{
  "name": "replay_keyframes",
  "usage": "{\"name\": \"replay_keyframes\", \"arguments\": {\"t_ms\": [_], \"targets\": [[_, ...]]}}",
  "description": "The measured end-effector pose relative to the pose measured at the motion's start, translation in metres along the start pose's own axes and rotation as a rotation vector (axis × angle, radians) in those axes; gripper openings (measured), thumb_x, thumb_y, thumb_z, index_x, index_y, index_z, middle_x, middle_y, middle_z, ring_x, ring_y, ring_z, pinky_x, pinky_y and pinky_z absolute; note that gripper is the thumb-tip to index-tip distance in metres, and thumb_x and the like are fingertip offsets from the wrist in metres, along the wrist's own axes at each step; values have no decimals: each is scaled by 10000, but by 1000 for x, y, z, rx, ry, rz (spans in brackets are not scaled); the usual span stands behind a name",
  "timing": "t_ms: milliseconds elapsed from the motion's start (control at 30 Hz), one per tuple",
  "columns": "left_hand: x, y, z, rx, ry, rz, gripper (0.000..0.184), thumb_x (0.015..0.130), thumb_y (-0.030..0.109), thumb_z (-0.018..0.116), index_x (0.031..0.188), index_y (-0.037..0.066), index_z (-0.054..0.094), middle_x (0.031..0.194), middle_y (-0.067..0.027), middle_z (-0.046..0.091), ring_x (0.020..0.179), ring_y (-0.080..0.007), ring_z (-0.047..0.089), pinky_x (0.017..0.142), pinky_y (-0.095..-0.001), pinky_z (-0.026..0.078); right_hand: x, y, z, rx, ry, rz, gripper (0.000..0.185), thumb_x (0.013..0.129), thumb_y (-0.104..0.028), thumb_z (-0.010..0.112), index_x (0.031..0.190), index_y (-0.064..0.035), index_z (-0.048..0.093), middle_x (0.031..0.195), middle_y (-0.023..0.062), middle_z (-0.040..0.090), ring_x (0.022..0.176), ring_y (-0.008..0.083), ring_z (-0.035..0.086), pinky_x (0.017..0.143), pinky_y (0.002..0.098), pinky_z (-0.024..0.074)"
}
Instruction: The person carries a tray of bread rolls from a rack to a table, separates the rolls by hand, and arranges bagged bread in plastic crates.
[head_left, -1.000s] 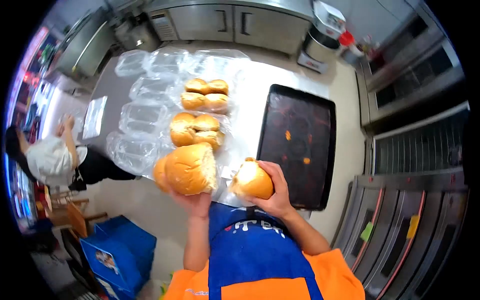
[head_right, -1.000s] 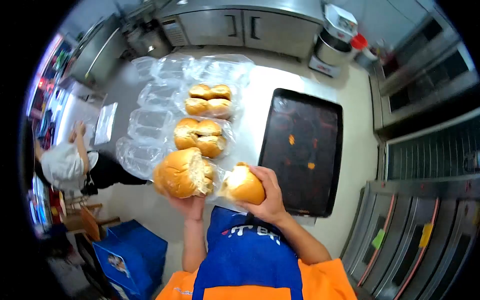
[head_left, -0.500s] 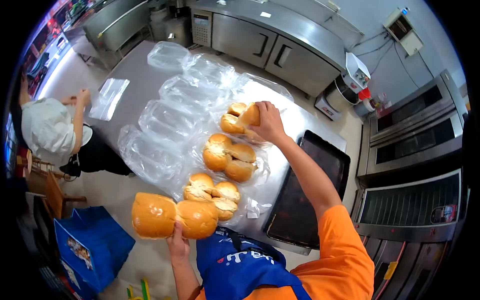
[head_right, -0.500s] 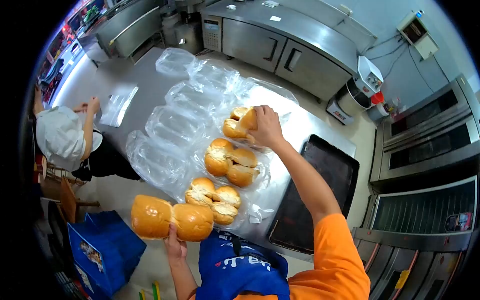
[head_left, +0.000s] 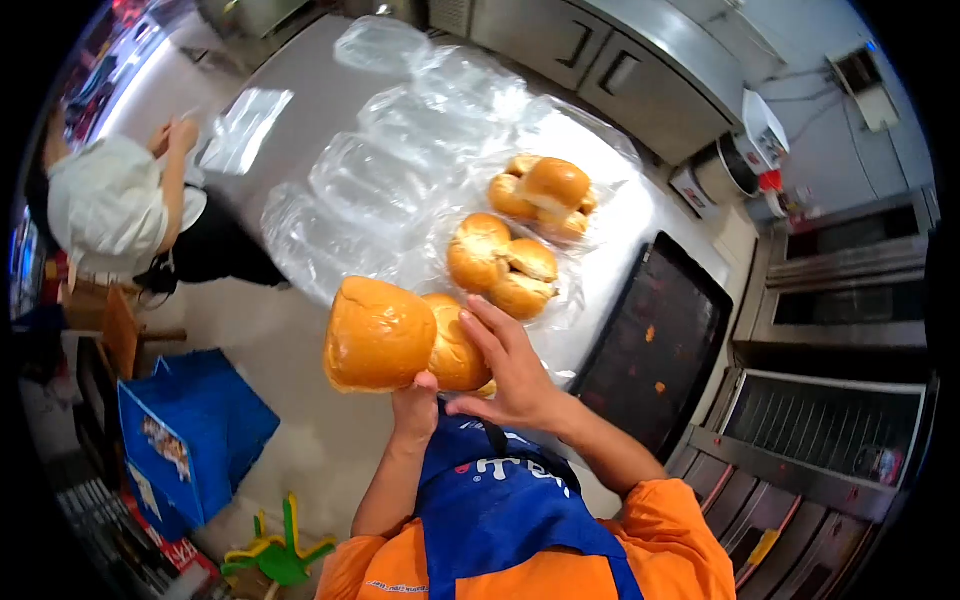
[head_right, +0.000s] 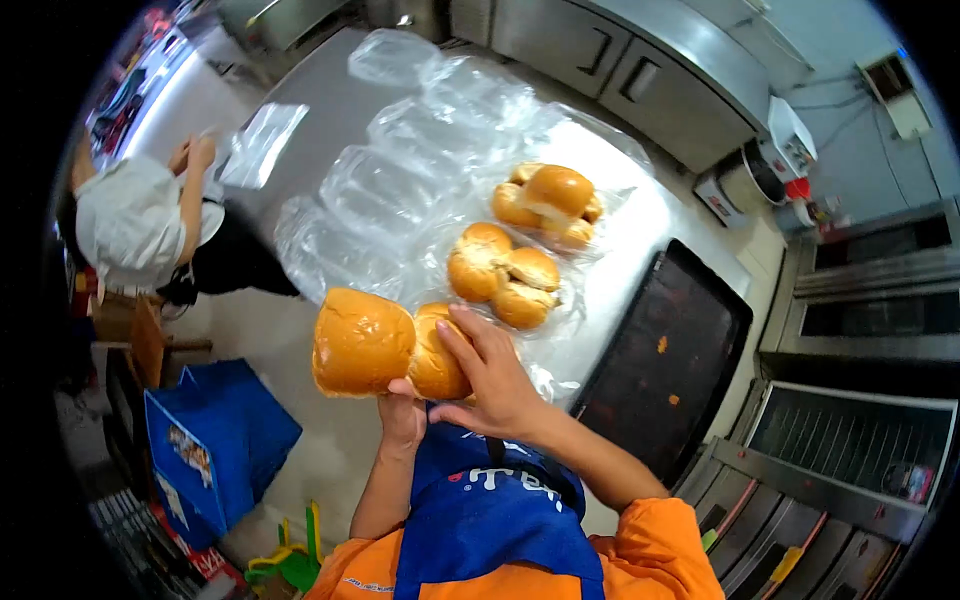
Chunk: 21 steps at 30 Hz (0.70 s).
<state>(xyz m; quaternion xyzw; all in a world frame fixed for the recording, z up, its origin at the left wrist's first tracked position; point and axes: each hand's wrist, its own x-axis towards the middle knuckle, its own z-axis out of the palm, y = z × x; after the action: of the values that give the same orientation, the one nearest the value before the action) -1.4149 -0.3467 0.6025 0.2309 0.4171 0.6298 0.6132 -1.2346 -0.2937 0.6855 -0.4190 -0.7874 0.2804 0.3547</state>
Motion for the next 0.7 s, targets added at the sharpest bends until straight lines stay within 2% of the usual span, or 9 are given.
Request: {"name": "replay_keyframes", "arguments": {"t_ms": [33,167,367,433,467,500,533,600,700], "targets": [[0,-8,11,49,-56,58,1076,787,674,804,1538,41,365,1520,-71,469,1405,-226,455,1177,-424,388,-9,0,-2,-46,17,22,965,701,-223,940,1509,-50,442,1529,245,420,1405,433,439,1151,500,391],[-5,2,63,32,-108,239,1059,765,620,856,1524,52,384,1494,-71,491,1383,-232,490,1168,-439,405,-47,4,-24,-186,275,72,980,611,-191,931,1478,-87,486,1461,212,479,1304,428,487,1105,518,393],[-10,23,117,-404,118,-353,820,880,583,781,1473,98,488,1426,-98,576,1303,-268,577,1076,-439,491,-99,6,-49,-113,343,17,909,617,-181,917,1430,-104,518,1444,205,510,1275,411,511,1079,495,421],[-9,13,105,-457,182,-347,739,897,563,769,1442,130,520,1410,-92,584,1255,-258,595,1015,-426,514,-109,6,-56,31,364,48,845,669,-154,895,1421,-82,517,1411,196,555,1252,379,559,1076,471,454],[-5,7,95,-483,211,-347,699,905,552,763,1426,146,536,1402,-89,588,1231,-253,604,985,-420,525,-119,11,-53,288,457,204,821,690,-160,882,1420,-75,515,1403,191,564,1246,371,573,1082,471,459],[0,12,86,-545,354,-297,748,902,608,735,1478,191,507,1501,-43,530,1365,-256,516,1031,-460,486,-134,23,-46,544,549,364,797,711,-165,869,1419,-68,514,1395,186,573,1241,362,587,1088,471,464],[0,18,80,-487,371,-84,785,886,621,744,1493,190,495,1509,-46,524,1372,-261,508,1025,-473,489,-150,33,-43,796,642,527,774,733,-171,856,1417,-61,512,1387,181,582,1236,354,601,1094,470,468],[-3,36,71,-357,315,231,844,869,639,749,1525,190,465,1526,-51,511,1388,-271,494,1040,-495,486,-171,51,-70,1577,736,686,745,951,-499,582,1540,-66,435,1514,248,508,1276,373,603,1091,494,498],[-16,47,34,-288,115,326,838,884,604,757,1533,178,443,1499,-84,519,1341,-295,526,1055,-501,489,-186,69,-90,2157,751,286,870,959,-684,523,1579,-83,408,1565,323,411,1292,439,575,1126,538,466]]}}
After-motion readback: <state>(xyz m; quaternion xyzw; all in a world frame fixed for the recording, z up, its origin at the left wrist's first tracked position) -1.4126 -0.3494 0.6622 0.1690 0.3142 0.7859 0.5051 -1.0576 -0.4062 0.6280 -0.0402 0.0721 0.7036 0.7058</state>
